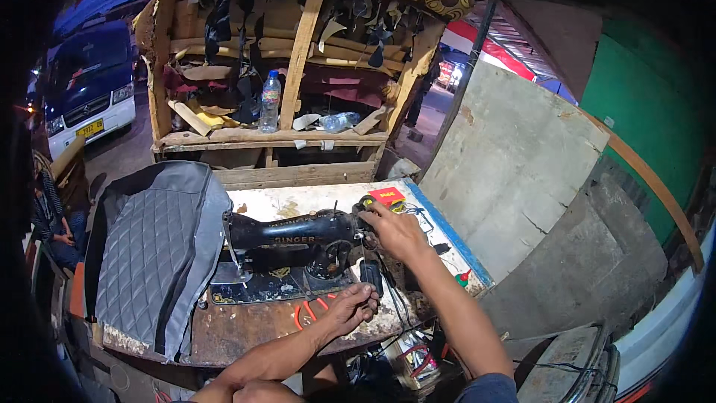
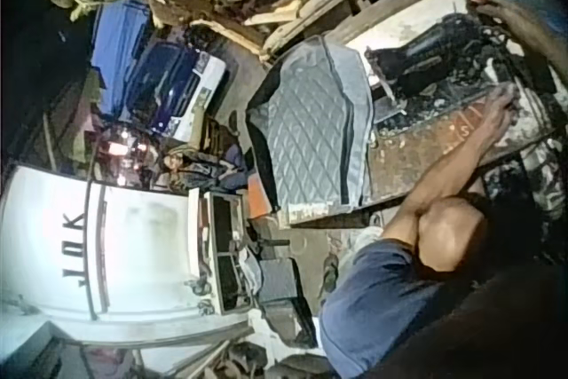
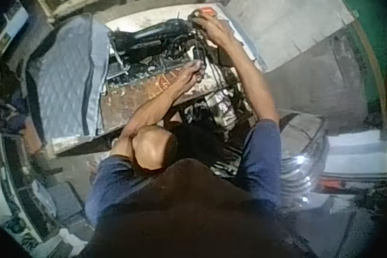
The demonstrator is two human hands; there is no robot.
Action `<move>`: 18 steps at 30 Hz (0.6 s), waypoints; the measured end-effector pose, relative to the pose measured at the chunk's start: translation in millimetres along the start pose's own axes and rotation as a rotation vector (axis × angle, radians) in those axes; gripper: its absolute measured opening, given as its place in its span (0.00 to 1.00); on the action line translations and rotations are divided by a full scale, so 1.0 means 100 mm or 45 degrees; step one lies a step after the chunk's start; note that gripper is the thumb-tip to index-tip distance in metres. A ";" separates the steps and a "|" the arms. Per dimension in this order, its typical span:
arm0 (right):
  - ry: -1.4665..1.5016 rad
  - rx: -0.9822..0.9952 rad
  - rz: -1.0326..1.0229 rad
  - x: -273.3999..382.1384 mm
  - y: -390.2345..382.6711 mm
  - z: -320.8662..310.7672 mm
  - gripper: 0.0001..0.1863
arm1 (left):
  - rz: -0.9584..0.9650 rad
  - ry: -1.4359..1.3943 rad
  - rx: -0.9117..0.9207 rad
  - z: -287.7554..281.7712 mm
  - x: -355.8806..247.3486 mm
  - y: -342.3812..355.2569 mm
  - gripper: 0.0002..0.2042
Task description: The person sets up a sewing machine with a bobbin and thread, aligns and sews a quilted seat cover, and cuts excess thread using scissors.
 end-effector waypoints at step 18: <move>0.002 -0.042 -0.033 0.03 0.00 -0.02 0.26 | 0.015 0.003 0.019 0.05 -0.04 -0.03 0.08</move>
Point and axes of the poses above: each hand's wrist, its own y-axis towards the middle knuckle, its own z-axis out of the palm, x = y × z, the point moved 6 cm from there along y, towards the middle knuckle, and after that the axes turned 3 degrees about -z, right-handed, at the moved point
